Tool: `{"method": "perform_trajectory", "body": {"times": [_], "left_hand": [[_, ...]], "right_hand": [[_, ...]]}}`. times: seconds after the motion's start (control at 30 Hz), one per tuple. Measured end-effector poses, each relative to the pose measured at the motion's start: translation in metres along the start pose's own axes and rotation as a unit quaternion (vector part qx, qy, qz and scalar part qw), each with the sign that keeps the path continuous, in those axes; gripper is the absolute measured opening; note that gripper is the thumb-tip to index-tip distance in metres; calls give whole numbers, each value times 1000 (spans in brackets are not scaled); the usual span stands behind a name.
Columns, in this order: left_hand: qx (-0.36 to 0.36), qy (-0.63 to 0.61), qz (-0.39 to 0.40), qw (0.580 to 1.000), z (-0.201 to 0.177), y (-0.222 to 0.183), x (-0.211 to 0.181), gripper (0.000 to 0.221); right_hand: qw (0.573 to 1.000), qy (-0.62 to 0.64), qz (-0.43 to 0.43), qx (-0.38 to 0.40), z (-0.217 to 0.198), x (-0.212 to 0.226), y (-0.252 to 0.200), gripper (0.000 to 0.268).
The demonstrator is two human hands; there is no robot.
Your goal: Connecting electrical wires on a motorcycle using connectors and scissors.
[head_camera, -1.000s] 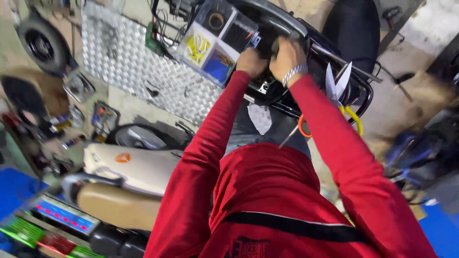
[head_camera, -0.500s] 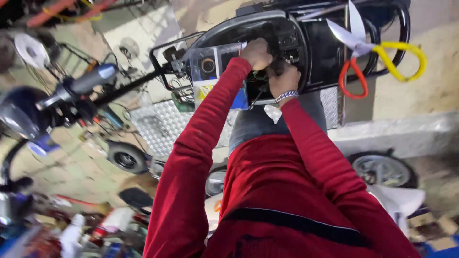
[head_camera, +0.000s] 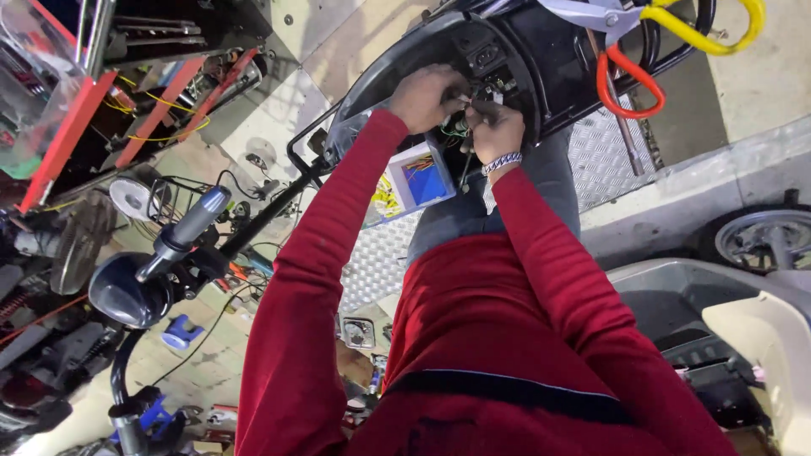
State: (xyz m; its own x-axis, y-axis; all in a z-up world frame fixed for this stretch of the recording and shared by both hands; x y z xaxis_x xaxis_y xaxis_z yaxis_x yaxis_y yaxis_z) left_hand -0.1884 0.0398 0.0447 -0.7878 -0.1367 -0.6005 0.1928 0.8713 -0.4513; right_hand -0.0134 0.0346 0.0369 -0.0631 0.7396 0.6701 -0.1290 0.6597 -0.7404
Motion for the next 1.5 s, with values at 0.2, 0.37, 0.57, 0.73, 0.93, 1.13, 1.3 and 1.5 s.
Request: {"method": "perform_trajectory", "body": {"times": [0.2, 0.37, 0.57, 0.73, 0.93, 1.13, 1.3, 1.5], "left_hand": [[-87, 178, 134, 971, 18, 0, -2, 12], [-109, 202, 129, 965, 22, -5, -18, 9], [90, -195, -323, 922, 12, 16, -22, 23], [54, -253, -309, 915, 58, 27, 18, 15], [-117, 313, 178, 926, 22, -5, -14, 21], [-259, 399, 308, 824, 38, 3, -11, 7], [-128, 181, 143, 965, 59, 19, 7, 12], [63, -299, -337, 891, 47, 18, 1, 20]], "right_hand": [[1000, 3, -4, 20, -4, -3, 6, 16], [1000, -4, 8, 22, -7, -10, 10, 13], [998, -28, -53, 29, -9, -15, 13, 13], [996, -47, -65, 24, -12, -10, 10, 22], [997, -48, -61, 29, -12, -7, 10, 21], [990, -109, -83, 30, -13, -6, 9, 21], [994, -75, -75, 35, -13, 2, 6, 19], [989, -97, -101, 46, -15, 14, 1, 21]]}}
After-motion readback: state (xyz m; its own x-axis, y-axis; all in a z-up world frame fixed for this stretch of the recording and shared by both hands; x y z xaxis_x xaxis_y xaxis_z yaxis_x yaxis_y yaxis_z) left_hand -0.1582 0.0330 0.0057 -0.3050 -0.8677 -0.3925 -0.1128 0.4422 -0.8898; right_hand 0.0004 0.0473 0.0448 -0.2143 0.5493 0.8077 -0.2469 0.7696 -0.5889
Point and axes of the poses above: each hand's wrist, its own y-axis towards the middle knuckle, its own z-axis out of the palm, x = y × z, the point moved 2 cm from there along y, towards the middle knuckle, and after that the axes turned 13 degrees about y, right-handed, at the moved point
